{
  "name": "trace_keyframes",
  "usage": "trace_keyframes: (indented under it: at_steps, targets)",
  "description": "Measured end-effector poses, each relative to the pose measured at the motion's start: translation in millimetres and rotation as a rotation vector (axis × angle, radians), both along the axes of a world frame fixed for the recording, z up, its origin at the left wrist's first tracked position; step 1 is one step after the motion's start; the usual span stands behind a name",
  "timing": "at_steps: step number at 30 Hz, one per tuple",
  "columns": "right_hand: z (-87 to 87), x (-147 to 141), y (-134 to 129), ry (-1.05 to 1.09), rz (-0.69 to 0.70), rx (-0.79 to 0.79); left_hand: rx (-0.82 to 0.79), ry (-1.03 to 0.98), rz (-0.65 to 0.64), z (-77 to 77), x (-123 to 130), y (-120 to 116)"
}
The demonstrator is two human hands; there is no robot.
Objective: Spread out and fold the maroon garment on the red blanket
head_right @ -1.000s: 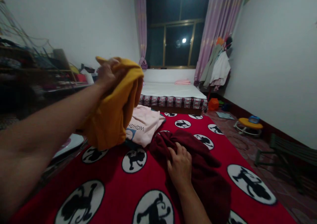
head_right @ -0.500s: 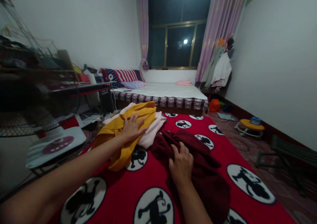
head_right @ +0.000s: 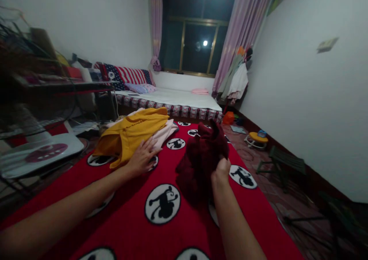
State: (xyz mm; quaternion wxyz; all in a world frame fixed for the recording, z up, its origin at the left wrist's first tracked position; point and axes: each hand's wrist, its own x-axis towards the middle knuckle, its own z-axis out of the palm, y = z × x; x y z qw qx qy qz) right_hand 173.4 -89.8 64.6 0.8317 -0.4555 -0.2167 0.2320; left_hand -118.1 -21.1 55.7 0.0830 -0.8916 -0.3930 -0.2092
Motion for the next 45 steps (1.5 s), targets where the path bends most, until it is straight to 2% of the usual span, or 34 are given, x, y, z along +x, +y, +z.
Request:
trace_keyframes:
  at_steps: [2,3,4,5,7,9,10,11,12,14,17,20,23,25,27,29,33,35,36,38,41,43,45]
  targets:
    - [10.1,-18.4,-23.1,-0.069,-0.050,-0.011,-0.138,-0.229,-0.141,-13.9,17.1,-30.5]
    - [14.3,-30.5,-37.1,-0.194,-0.024,-0.078,-0.205,-0.382,-0.179,-17.7,21.9,-42.1]
    - [17.6,-43.2,-52.5,-0.383,0.064,-0.162,-0.264,-0.556,-0.191,-18.9,23.5,-50.5]
    - [19.9,-55.4,-68.8,-0.613,0.216,-0.254,-0.307,-0.742,-0.182,-18.0,22.0,-55.8]
    - [21.1,-76.6,-102.4,-1.087,0.630,-0.394,-0.338,-1.064,-0.121,-11.6,11.6,-59.3]
    - [18.2,-92.3,-133.2,-1.398,0.965,-0.393,-0.325,-1.209,-0.065,-4.0,-3.4,-60.3]
    - [15.5,-98.1,-146.1,-1.460,1.041,-0.351,-0.319,-1.201,-0.058,-1.3,-10.2,-62.4]
    - [12.6,-102.7,-156.7,-1.461,1.057,-0.299,-0.320,-1.147,-0.067,0.0,-15.6,-66.4]
    - [9.6,-105.9,-164.8,-1.416,1.022,-0.246,-0.326,-1.058,-0.091,-0.4,-19.0,-72.3]
    - [5.2,-107.9,-173.1,-1.274,0.861,-0.164,-0.336,-0.820,-0.154,-7.0,-19.3,-88.2]
    - [4.0,-98.2,-168.9,-1.154,0.503,-0.120,-0.326,-0.472,-0.216,-25.9,-9.4,-112.7]
    - [4.3,-76.0,-150.9,-1.106,0.217,-0.171,-0.267,-0.271,-0.232,-42.0,-0.6,-127.6]
    - [-3.2,-49.7,-124.2,-1.065,0.049,-0.337,-0.209,-0.229,-0.238,-46.3,1.0,-132.0]
    - [-15.0,-35.1,-105.4,-1.068,0.000,-0.509,-0.206,-0.246,-0.250,-45.4,0.3,-131.9]
    - [-30.7,-25.6,-89.8,-1.081,0.030,-0.640,-0.214,-0.278,-0.237,-44.7,0.2,-130.7]
    - [-46.8,-21.4,-80.6,-1.086,0.056,-0.659,-0.212,-0.334,-0.169,-45.7,0.9,-128.1]
    - [-64.7,-20.6,-82.0,-1.012,-0.048,-0.390,-0.193,-0.423,0.078,-50.4,0.8,-117.3]
    - [-64.4,-19.9,-87.1,-0.919,-0.166,-0.244,-0.227,-0.426,0.104,-52.1,-0.8,-111.8]
    - [-62.8,-19.1,-89.4,-0.864,-0.244,-0.198,-0.251,-0.430,0.063,-52.5,-1.7,-110.2]
    - [-58.6,-17.2,-92.3,-0.720,-0.386,-0.146,-0.286,-0.449,-0.101,-52.0,-3.3,-110.4]
    - [-52.7,-13.7,-94.7,-0.414,-0.443,-0.081,-0.261,-0.436,-0.339,-48.1,-3.6,-118.8]
    - [-48.9,-10.6,-97.1,-0.263,-0.423,-0.042,-0.199,-0.390,-0.396,-44.5,-2.4,-126.0]
    - [-44.2,-7.5,-101.1,-0.233,-0.447,-0.053,-0.139,-0.390,-0.391,-41.3,-0.6,-130.8]
